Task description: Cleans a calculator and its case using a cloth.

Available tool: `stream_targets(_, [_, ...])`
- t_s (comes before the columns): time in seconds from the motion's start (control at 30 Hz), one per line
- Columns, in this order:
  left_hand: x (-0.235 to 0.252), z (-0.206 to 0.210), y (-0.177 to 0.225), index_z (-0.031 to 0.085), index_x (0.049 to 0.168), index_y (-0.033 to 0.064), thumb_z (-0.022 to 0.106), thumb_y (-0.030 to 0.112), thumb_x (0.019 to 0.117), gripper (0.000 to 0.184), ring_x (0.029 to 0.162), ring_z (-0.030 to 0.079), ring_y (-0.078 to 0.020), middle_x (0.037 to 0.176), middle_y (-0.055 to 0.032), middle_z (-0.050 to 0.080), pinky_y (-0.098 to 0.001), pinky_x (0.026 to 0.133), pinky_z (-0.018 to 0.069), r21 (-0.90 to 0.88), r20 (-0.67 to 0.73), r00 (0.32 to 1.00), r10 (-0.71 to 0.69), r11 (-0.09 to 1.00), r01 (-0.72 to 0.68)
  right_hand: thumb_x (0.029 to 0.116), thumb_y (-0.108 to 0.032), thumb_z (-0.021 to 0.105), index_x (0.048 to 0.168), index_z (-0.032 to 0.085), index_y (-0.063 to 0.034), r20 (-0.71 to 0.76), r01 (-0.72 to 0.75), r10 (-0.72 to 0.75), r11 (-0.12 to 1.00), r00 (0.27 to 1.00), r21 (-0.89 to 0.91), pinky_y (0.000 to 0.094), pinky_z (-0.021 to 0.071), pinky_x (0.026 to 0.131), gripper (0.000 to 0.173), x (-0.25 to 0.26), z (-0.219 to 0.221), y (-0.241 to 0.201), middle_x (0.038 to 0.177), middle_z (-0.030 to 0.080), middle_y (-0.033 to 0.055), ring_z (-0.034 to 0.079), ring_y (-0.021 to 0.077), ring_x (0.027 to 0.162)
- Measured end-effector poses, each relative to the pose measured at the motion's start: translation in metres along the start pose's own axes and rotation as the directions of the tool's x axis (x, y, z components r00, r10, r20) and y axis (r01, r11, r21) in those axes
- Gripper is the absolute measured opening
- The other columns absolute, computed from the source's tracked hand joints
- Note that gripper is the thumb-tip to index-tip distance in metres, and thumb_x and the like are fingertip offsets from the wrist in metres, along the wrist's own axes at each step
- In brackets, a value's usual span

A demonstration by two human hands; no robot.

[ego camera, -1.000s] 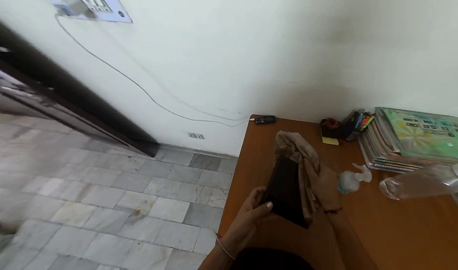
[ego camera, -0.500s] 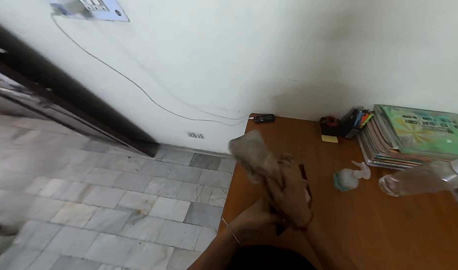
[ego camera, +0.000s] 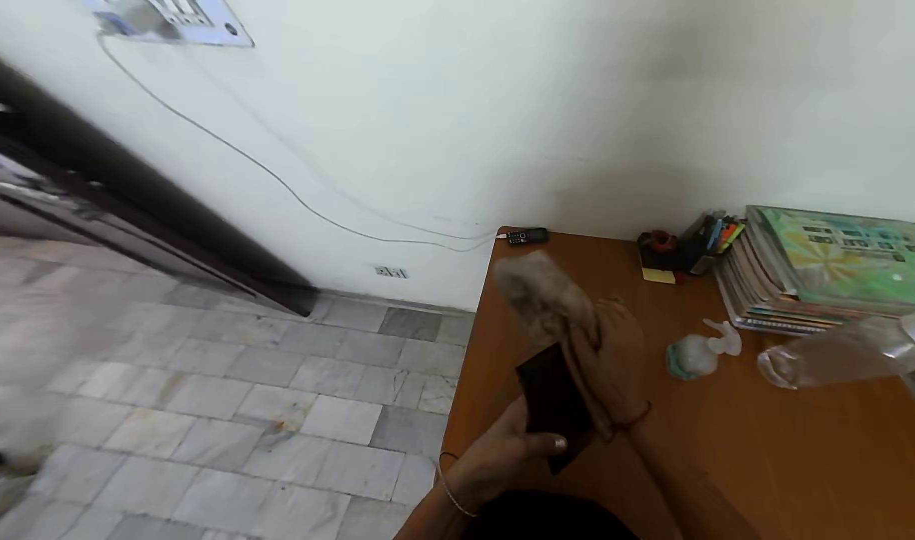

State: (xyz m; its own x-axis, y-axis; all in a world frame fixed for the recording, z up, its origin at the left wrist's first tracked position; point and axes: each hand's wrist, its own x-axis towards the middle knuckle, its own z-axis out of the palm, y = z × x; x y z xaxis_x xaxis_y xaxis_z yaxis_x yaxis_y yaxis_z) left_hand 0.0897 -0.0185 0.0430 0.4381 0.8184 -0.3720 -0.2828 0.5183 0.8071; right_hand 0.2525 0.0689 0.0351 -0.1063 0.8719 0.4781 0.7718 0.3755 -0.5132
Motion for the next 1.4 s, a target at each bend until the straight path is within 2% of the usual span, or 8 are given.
stream_targets(0.23, [-0.003, 0.011, -0.018, 0.042, 0.130, 0.0039, 0.062, -0.006, 0.0882, 0.048, 0.102, 0.068, -0.0080, 0.110, 0.0023, 0.068, -0.0298, 0.092, 0.0575, -0.121, 0.014, 0.998, 0.059, 0.991, -0.057, 0.1042, -0.038, 0.058, 0.096, 0.070, 0.0033, 0.186, -0.493, 0.475, 0.868, 0.860, 0.061, 0.0539, 0.0491, 0.061, 0.044, 0.019, -0.023, -0.005, 0.068, 0.063, 0.0164, 0.063, 0.0334, 0.065])
stream_targets(0.4, [0.003, -0.002, -0.011, 0.060, 0.129, 0.0157, 0.079, 0.051, 0.0827, 0.061, 0.114, 0.068, -0.0191, 0.121, -0.0034, 0.072, -0.0389, 0.100, 0.0549, -0.414, 0.249, 0.962, 0.109, 0.910, 0.004, 0.1032, -0.039, 0.057, 0.088, 0.068, -0.0004, 0.216, -0.408, 0.381, 0.907, 0.899, 0.102, 0.0480, 0.0462, 0.054, 0.043, 0.021, -0.021, -0.005, 0.061, 0.057, 0.0103, 0.058, 0.0268, 0.057])
stream_targets(0.5, [0.007, 0.008, -0.004, 0.051, 0.130, 0.0108, 0.081, 0.044, 0.0838, 0.064, 0.114, 0.068, -0.0200, 0.119, -0.0054, 0.071, -0.0400, 0.101, 0.0546, -0.453, 0.170, 0.985, 0.036, 0.890, 0.046, 0.1026, -0.037, 0.059, 0.101, 0.070, 0.0028, 0.197, -0.420, 0.394, 0.900, 0.898, 0.115, 0.0529, 0.0526, 0.065, 0.041, 0.016, -0.015, -0.020, 0.076, 0.066, 0.0164, 0.065, 0.0324, 0.070])
stream_targets(0.67, [0.018, 0.022, -0.011, 0.041, 0.137, 0.0079, 0.049, 0.034, 0.1031, 0.044, 0.115, 0.065, -0.0128, 0.120, -0.0022, 0.067, -0.0353, 0.100, 0.0539, -0.471, -0.049, 0.993, 0.109, 0.874, -0.119, 0.1007, -0.030, 0.055, 0.116, 0.070, 0.0060, 0.066, -0.336, 0.330, 0.931, 0.942, 0.144, 0.0572, 0.0541, 0.088, 0.042, -0.019, 0.018, -0.031, 0.109, 0.070, 0.0230, 0.069, 0.0389, 0.102])
stream_targets(0.87, [0.029, 0.015, -0.031, 0.039, 0.144, 0.0062, 0.054, 0.055, 0.0989, 0.068, 0.115, 0.064, -0.0099, 0.124, -0.0026, 0.066, -0.0297, 0.097, 0.0544, -0.476, -0.199, 0.969, 0.147, 0.850, -0.227, 0.1008, -0.028, 0.051, 0.130, 0.063, 0.0106, 0.126, -0.341, 0.325, 0.929, 0.937, 0.142, 0.0671, 0.0373, 0.109, 0.050, -0.055, 0.027, -0.060, 0.141, 0.057, 0.0297, 0.053, 0.0492, 0.134])
stream_targets(0.97, [0.025, 0.021, -0.030, 0.041, 0.140, 0.0071, 0.035, 0.043, 0.1072, 0.049, 0.114, 0.064, -0.0126, 0.121, -0.0037, 0.066, -0.0335, 0.098, 0.0540, -0.502, -0.243, 0.963, 0.112, 0.835, -0.224, 0.1008, -0.040, 0.043, 0.142, 0.058, 0.0019, 0.236, -0.387, 0.373, 0.922, 0.897, 0.015, 0.0729, 0.0218, 0.114, 0.060, -0.042, 0.031, -0.046, 0.153, 0.048, 0.0243, 0.037, 0.0484, 0.146])
stream_targets(1.2, [0.010, 0.024, -0.028, 0.049, 0.130, 0.0061, 0.048, 0.034, 0.1031, 0.038, 0.111, 0.068, -0.0200, 0.116, -0.0078, 0.070, -0.0402, 0.098, 0.0559, -0.629, -0.189, 0.974, 0.121, 0.747, -0.215, 0.1098, -0.044, 0.041, 0.118, 0.067, 0.0008, 0.542, -0.601, 0.544, 0.795, 0.641, -0.087, 0.0586, 0.0510, 0.082, 0.053, 0.029, 0.015, 0.000, 0.096, 0.069, 0.0236, 0.068, 0.0399, 0.094])
stream_targets(1.4, [0.025, 0.024, -0.018, 0.045, 0.134, 0.0047, 0.023, 0.028, 0.1089, 0.041, 0.113, 0.067, -0.0222, 0.119, -0.0108, 0.068, -0.0427, 0.098, 0.0552, -0.665, -0.247, 0.964, 0.094, 0.708, -0.239, 0.1106, -0.039, 0.041, 0.120, 0.065, 0.0054, 0.542, -0.633, 0.540, 0.774, 0.644, -0.019, 0.0566, 0.0501, 0.088, 0.052, 0.032, 0.017, -0.006, 0.105, 0.067, 0.0265, 0.066, 0.0398, 0.099])
